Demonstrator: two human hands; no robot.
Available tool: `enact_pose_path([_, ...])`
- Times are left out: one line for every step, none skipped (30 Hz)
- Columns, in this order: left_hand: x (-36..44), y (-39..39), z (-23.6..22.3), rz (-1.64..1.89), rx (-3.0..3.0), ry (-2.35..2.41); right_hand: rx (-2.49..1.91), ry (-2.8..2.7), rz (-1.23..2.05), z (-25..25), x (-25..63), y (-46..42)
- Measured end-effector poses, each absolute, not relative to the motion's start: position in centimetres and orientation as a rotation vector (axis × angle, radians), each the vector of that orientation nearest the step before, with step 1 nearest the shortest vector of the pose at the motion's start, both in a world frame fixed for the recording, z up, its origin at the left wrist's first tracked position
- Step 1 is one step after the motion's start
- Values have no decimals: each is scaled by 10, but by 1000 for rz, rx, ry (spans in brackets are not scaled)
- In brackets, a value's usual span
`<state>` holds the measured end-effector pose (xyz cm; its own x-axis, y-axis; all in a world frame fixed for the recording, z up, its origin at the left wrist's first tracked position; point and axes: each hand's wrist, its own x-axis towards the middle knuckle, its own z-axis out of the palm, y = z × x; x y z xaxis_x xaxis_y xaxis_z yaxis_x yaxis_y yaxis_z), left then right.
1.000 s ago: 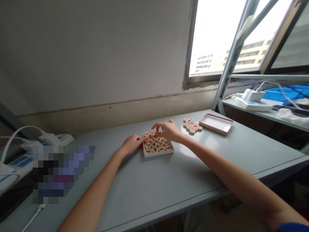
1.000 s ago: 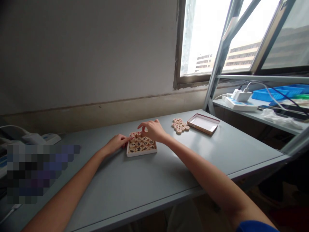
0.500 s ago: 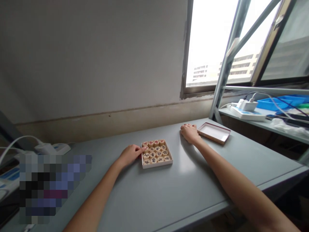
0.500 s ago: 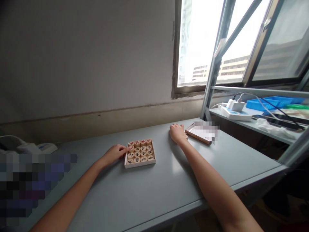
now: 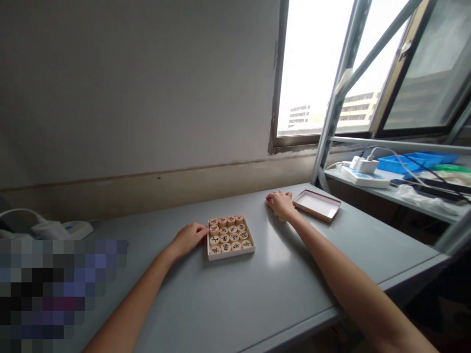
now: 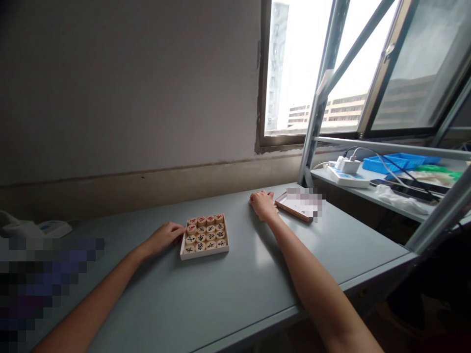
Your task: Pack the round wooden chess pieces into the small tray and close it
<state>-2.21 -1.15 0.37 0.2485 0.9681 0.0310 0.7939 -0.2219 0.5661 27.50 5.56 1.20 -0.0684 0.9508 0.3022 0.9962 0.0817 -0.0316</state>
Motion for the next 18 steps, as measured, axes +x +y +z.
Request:
enact_pose_path([-22, -12, 4, 535, 2087, 1599, -1929, -2119, -279, 16, 271, 53])
enact_pose_path([-22, -12, 4, 536, 2084, 1595, -1888, -2112, -297, 21, 266, 50])
enact_pose_path([-22, -12, 4, 540, 2084, 1591, -1823, -2096, -316, 26, 260, 47])
enact_pose_path([-22, -11, 3, 545, 2083, 1588, -1734, -2090, -327, 31, 253, 42])
enact_pose_path([-22, -11, 3, 548, 2082, 1585, -1609, -2095, -323, 36, 244, 37])
enact_pose_path([-22, -11, 3, 548, 2082, 1579, -1460, -2131, -289, 41, 235, 31])
enact_pose_path([-23, -11, 3, 546, 2083, 1572, -1316, -2203, -234, 45, 226, 24])
enact_pose_path([-23, -11, 3, 544, 2083, 1565, -1196, -2296, -174, 47, 217, 18])
enact_pose_path([-23, -10, 3, 544, 2085, 1556, -1125, -2378, -135, 48, 209, 12])
enact_pose_path([-23, -10, 3, 549, 2085, 1547, -1091, -2450, -113, 49, 202, 6])
enact_pose_path([-23, -10, 3, 557, 2084, 1540, -1088, -2502, -109, 48, 196, 1])
enact_pose_path([-23, -10, 3, 566, 2083, 1538, -1103, -2536, -112, 46, 192, -3])
enact_pose_path([-23, -10, 2, 573, 2083, 1539, -1119, -2561, -110, 44, 188, -6])
enact_pose_path([-23, -10, 2, 578, 2082, 1543, -1124, -2583, -101, 42, 185, -9])
enact_pose_path([-23, -9, 2, 581, 2083, 1547, -1117, -2603, -89, 40, 183, -10])
enact_pose_path([-23, -9, 1, 580, 2086, 1551, -1105, -2620, -79, 38, 182, -11])
enact_pose_path([-23, -9, 1, 576, 2089, 1551, -1096, -2631, -73, 37, 181, -11])
enact_pose_path([-23, -9, 1, 572, 2092, 1550, -1094, -2636, -64, 36, 181, -12])
